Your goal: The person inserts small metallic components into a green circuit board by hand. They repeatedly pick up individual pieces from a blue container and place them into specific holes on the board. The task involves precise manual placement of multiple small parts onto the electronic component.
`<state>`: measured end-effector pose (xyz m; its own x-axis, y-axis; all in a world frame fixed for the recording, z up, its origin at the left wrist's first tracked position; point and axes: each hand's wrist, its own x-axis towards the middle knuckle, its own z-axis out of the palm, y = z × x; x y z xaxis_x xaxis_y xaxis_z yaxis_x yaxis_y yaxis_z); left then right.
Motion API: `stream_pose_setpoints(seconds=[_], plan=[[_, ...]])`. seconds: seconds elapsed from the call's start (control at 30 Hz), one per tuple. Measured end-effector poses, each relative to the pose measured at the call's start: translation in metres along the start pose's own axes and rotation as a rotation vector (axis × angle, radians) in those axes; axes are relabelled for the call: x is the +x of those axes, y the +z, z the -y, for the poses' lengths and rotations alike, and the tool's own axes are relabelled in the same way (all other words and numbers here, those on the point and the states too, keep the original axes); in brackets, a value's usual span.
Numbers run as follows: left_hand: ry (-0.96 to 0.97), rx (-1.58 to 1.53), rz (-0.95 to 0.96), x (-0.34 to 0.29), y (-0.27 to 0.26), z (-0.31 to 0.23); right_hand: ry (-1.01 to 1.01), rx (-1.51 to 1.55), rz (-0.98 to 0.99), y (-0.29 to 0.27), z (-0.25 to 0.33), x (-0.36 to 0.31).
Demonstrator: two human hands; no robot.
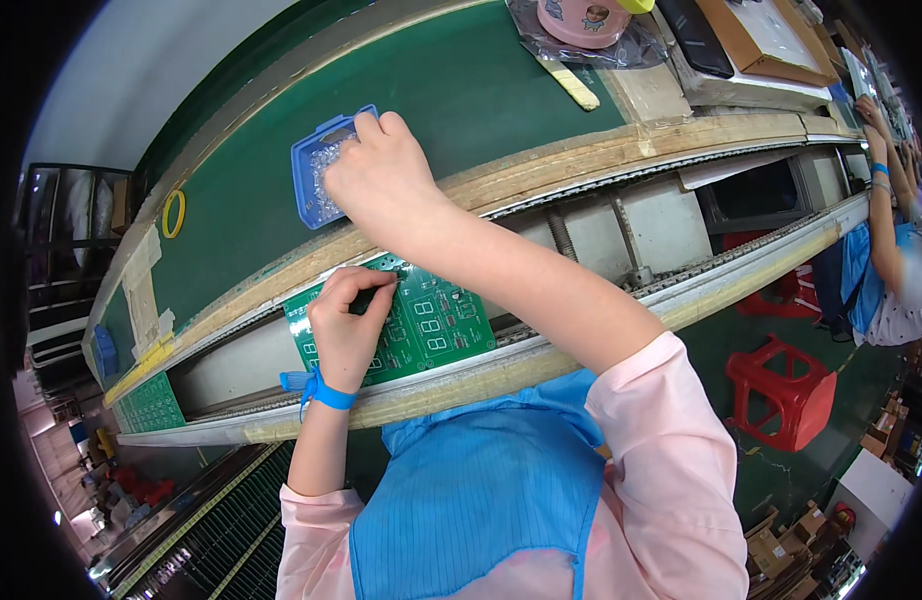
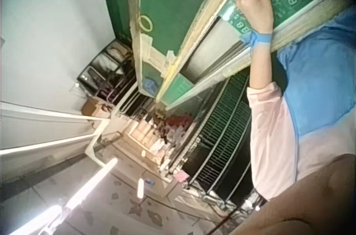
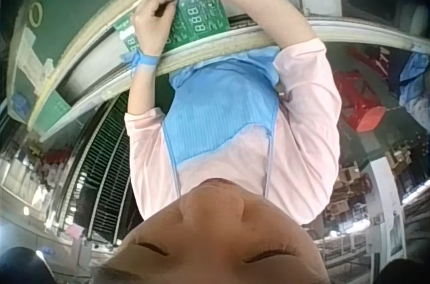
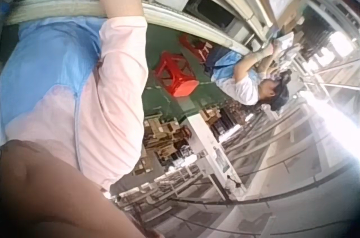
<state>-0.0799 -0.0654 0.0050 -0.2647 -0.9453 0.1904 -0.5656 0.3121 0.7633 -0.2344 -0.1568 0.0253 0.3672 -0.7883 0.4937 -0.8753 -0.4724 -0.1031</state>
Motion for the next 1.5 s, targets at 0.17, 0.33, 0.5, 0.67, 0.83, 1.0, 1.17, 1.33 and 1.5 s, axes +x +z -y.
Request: stream_pose_setpoints(seconds=[0.17,0.33,0.5,0.67,0.83,1.0,1.17,1.33,1.5], plan=[[0.004,0.004,-0.003,0.001,0.001,-0.001,0.026,0.009,0.055,0.0,0.001,0.0],[0.017,0.007,0.004,0.001,0.0,0.001,0.063,0.064,0.045,0.002,0.002,-0.001],[0.025,0.013,0.013,0.002,0.0,-0.001,0.093,0.182,-0.008,-0.003,-0.001,-0.002],[0.105,0.133,0.078,0.009,-0.005,-0.012,0.194,0.615,-0.123,-0.023,0.0,-0.013],[0.249,0.312,0.129,0.012,-0.002,-0.022,0.464,1.262,0.106,-0.05,-0.003,-0.044],[0.296,0.454,0.143,0.011,0.002,-0.029,0.748,1.996,0.212,-0.062,-0.005,-0.079],[0.255,0.4,0.123,0.007,0.0,-0.026,0.812,2.322,0.198,-0.07,0.002,-0.093],[0.248,0.34,0.134,0.006,0.0,-0.022,0.894,2.428,0.234,-0.077,0.003,-0.094],[0.231,0.332,0.14,0.007,-0.001,-0.02,0.836,2.487,0.199,-0.068,0.004,-0.109]])
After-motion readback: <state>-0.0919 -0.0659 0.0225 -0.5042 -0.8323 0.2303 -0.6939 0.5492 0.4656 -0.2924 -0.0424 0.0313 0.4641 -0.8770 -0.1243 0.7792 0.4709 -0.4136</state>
